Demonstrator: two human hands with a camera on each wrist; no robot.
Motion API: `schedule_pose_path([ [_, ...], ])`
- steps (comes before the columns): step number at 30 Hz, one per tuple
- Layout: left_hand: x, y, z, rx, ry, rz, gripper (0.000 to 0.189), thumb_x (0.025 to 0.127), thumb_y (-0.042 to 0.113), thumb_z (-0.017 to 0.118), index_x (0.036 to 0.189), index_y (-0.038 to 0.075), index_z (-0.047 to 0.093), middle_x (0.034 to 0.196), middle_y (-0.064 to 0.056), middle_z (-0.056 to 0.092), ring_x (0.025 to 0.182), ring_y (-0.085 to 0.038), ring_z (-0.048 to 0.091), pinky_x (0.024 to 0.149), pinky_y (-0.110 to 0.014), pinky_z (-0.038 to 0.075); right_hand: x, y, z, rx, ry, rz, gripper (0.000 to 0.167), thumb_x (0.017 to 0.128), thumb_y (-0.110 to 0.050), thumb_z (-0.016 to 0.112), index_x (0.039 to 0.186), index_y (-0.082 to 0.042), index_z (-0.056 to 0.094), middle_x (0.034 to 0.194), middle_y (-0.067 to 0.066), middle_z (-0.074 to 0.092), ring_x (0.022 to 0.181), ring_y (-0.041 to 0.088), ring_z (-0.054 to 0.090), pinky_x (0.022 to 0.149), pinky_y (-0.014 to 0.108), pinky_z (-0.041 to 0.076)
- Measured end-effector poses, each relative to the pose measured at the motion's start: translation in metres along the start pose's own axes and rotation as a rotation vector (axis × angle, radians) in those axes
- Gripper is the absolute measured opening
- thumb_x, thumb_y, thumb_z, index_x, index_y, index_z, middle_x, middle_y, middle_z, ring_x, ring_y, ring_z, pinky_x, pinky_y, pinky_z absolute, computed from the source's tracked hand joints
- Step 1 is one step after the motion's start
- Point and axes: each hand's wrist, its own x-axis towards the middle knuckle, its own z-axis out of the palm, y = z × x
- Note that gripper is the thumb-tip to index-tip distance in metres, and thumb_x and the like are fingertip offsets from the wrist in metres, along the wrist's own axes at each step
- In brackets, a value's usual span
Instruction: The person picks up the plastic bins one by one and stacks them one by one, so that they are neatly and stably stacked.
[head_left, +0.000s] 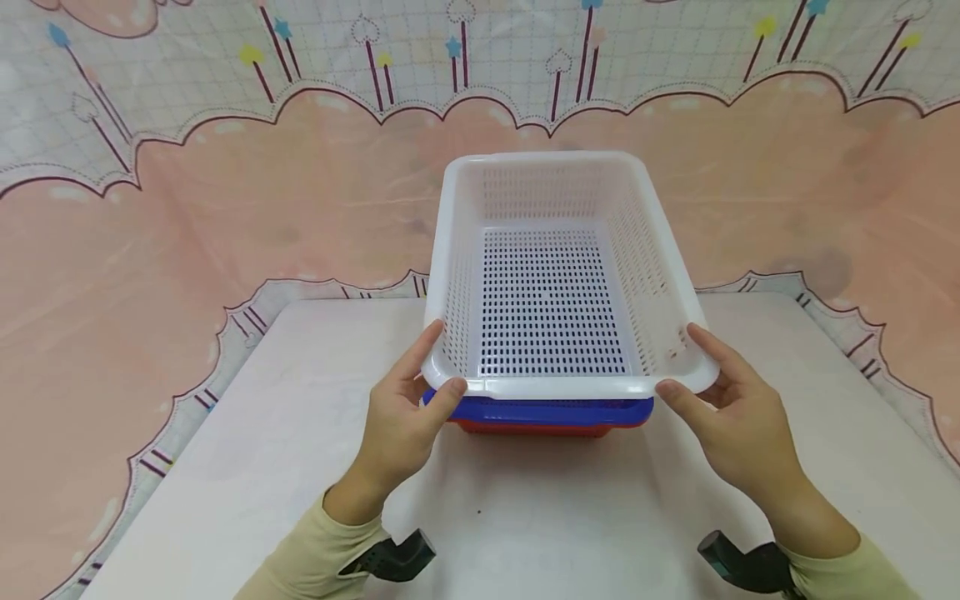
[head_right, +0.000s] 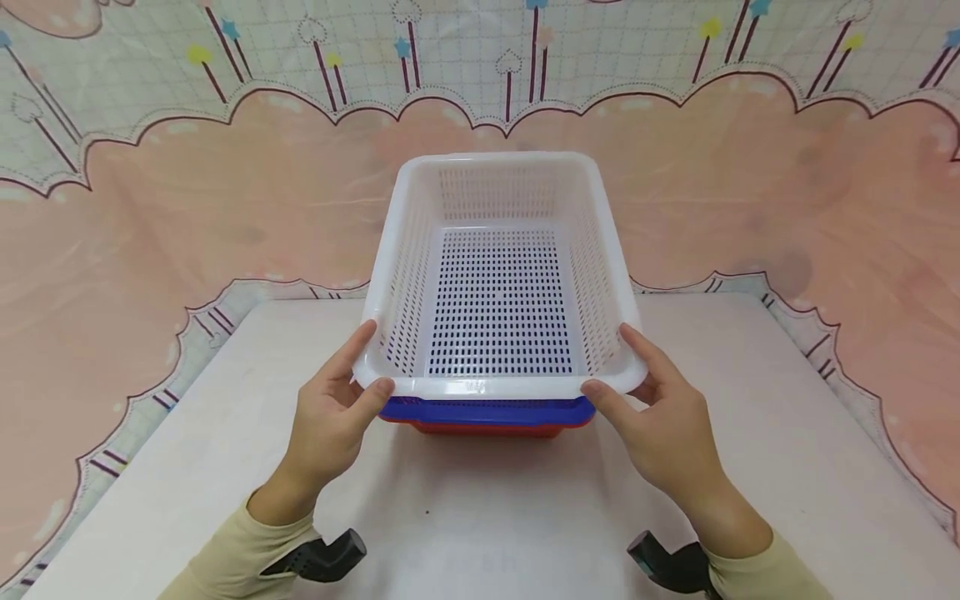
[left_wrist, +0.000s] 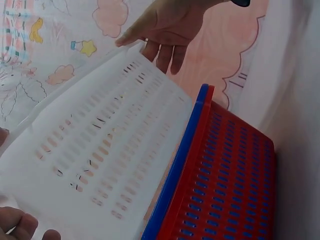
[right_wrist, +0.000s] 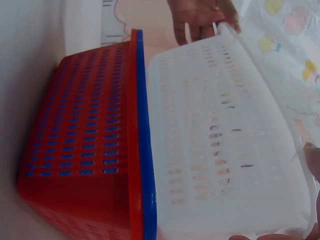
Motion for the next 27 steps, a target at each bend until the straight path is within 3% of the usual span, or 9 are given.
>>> schedule_pose_path([
  [4,-0.001,-0.002,-0.005,0.000,0.009,-0.054,0.066,0.090,-0.011,0.063,0.151,-0.007,0.037,0.152,-0.024,0.040,0.122,-0.045,0.055,0.087,-0.026,0.053,-0.001,-0.001,0.003,-0.010,-0.028,0.017,0.071,0.091,-0.010,0.074,0.153,-0.002,0.039,0.137,0.028,0.054,0.103,0.038,0.068,0.071,0.011,0.051],
  [6,-0.001,-0.002,-0.006,-0.019,0.019,-0.071,0.066,0.090,-0.012,0.062,0.150,-0.007,0.036,0.151,-0.025,0.039,0.120,-0.047,0.055,0.085,-0.025,0.054,-0.001,-0.001,0.004,-0.009,-0.042,0.021,0.069,0.092,-0.011,0.074,0.152,-0.001,0.040,0.137,0.029,0.055,0.105,0.045,0.065,0.071,0.011,0.051],
  [11,-0.002,-0.003,-0.007,-0.032,0.046,-0.106,0.065,0.091,-0.012,0.061,0.150,-0.008,0.036,0.150,-0.027,0.039,0.114,-0.049,0.056,0.083,-0.024,0.055,-0.001,0.000,0.005,-0.014,-0.070,0.040,0.065,0.093,-0.014,0.073,0.150,0.000,0.043,0.135,0.028,0.057,0.106,0.044,0.065,0.073,0.010,0.049],
  [17,-0.001,-0.005,-0.010,0.022,0.042,-0.125,0.064,0.092,-0.009,0.062,0.151,-0.005,0.037,0.151,-0.024,0.040,0.115,-0.046,0.058,0.082,-0.026,0.055,-0.001,0.003,0.005,0.015,-0.082,0.025,0.061,0.094,-0.011,0.072,0.147,0.002,0.046,0.135,0.028,0.056,0.110,0.038,0.064,0.078,0.010,0.048],
  [25,0.000,-0.007,-0.011,0.034,0.058,-0.159,0.063,0.092,-0.007,0.062,0.150,-0.004,0.040,0.148,-0.026,0.044,0.109,-0.045,0.061,0.080,-0.027,0.056,-0.001,0.004,0.005,0.026,-0.097,0.021,0.059,0.096,-0.011,0.069,0.148,0.003,0.045,0.137,0.029,0.054,0.113,0.044,0.060,0.079,0.009,0.046],
  [27,0.000,-0.006,-0.012,0.046,0.052,-0.184,0.063,0.093,-0.006,0.063,0.151,-0.003,0.039,0.149,-0.024,0.044,0.111,-0.044,0.061,0.083,-0.032,0.056,-0.001,0.004,0.005,0.019,-0.107,0.028,0.059,0.096,-0.012,0.069,0.148,0.002,0.044,0.137,0.029,0.054,0.114,0.044,0.060,0.079,0.010,0.046],
])
